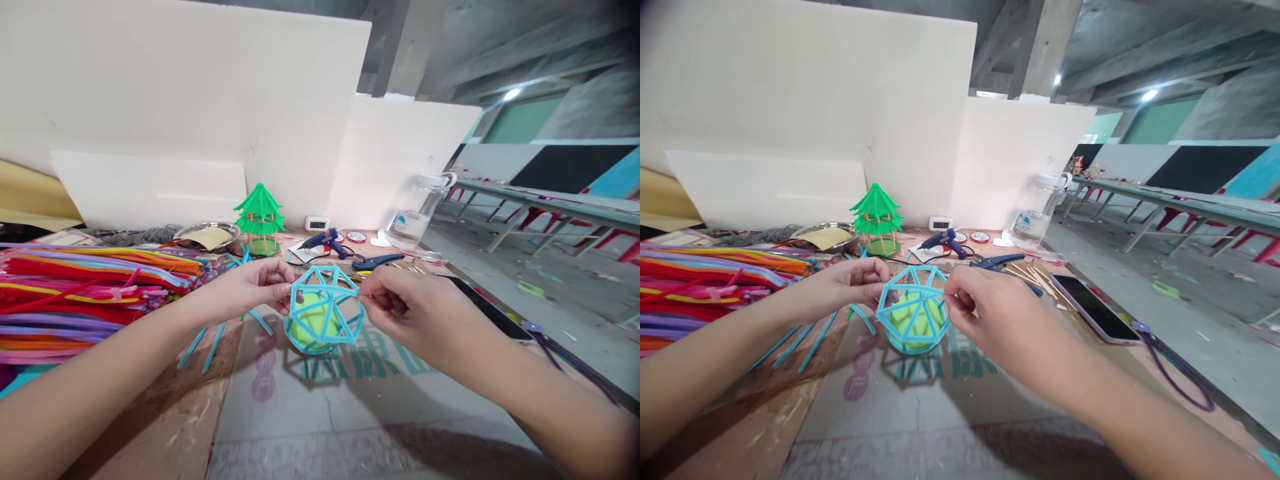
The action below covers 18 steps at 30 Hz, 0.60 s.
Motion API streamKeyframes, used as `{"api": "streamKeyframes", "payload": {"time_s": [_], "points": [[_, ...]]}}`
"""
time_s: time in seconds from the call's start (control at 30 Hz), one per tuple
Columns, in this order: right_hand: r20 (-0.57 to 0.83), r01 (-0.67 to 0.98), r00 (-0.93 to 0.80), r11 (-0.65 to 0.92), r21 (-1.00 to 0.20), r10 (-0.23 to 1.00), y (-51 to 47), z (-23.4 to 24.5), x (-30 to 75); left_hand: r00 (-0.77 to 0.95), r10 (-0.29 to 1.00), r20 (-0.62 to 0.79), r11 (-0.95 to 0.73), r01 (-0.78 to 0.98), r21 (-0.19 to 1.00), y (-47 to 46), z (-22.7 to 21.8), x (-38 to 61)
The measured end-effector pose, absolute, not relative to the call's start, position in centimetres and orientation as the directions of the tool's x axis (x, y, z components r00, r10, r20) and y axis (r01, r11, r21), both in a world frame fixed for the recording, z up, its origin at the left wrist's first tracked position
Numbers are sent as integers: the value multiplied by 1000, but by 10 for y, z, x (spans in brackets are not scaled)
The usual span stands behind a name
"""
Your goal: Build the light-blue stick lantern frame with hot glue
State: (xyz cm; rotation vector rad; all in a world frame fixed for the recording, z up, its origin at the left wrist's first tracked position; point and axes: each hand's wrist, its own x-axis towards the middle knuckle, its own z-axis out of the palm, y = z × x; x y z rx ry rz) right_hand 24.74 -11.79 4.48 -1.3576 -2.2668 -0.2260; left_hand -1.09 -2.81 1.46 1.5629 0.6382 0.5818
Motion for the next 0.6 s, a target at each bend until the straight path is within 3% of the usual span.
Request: {"api": "streamKeyframes", "payload": {"time_s": [0.27,0.6], "points": [[513,855,-383,504,-117,768,-118,47,245,718,696,1,-59,56,997,-28,15,-11],[447,857,-397,498,-133,802,-120,45,241,713,701,-15,-60,79,995,-27,13,-12]]}}
